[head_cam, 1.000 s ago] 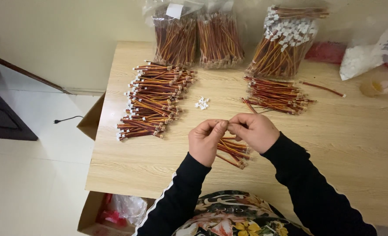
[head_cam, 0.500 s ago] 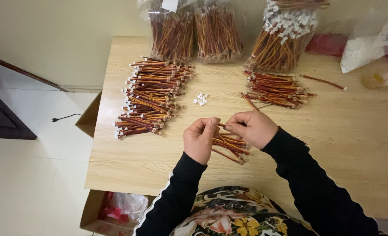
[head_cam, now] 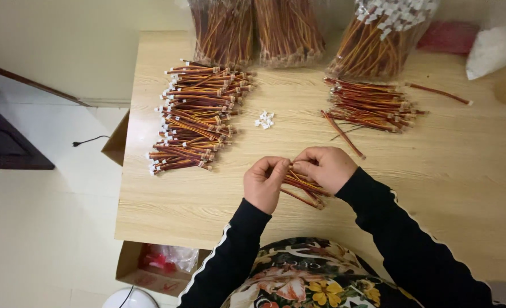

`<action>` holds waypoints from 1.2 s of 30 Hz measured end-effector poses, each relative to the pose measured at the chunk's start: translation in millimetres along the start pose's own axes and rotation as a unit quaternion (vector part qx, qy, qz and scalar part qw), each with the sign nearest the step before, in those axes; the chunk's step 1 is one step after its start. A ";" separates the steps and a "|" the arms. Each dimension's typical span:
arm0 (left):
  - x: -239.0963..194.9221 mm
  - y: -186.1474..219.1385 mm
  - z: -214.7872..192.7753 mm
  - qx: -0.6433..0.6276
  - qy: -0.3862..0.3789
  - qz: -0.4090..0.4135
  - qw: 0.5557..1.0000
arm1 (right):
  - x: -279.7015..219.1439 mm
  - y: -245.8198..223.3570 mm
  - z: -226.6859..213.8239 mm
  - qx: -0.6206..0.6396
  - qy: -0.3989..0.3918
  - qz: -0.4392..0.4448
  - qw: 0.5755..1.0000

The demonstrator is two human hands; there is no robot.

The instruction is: Attaching small white plastic connectors to the ends of brown wires on a workbench

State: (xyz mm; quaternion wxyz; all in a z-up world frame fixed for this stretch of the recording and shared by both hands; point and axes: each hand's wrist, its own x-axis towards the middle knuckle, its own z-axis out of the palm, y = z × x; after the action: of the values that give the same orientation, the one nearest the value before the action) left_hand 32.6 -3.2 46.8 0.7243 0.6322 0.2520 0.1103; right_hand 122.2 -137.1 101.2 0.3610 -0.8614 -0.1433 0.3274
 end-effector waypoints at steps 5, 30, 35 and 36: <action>38.1 -61.4 -7.9 0.016 -0.041 -0.024 0.999 | 24.7 32.3 6.9 -0.017 0.014 0.008 1.000; 139.8 -86.7 -38.4 0.330 -0.016 0.050 0.943 | 24.7 44.7 -31.7 0.164 0.055 -0.024 0.985; 80.4 -16.3 -14.3 0.000 -0.094 0.026 0.995 | 13.0 17.5 -46.3 0.119 0.058 -0.062 0.989; 70.8 -7.7 -13.1 -0.044 -0.118 0.014 0.992 | 8.0 8.1 -49.6 0.101 0.055 -0.071 0.991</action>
State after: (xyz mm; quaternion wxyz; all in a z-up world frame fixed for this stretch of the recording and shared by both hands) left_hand 84.8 40.6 22.4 0.7745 0.6118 0.1510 0.0563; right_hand 161.3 -165.1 117.7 0.4755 -0.8250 -0.1504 0.2657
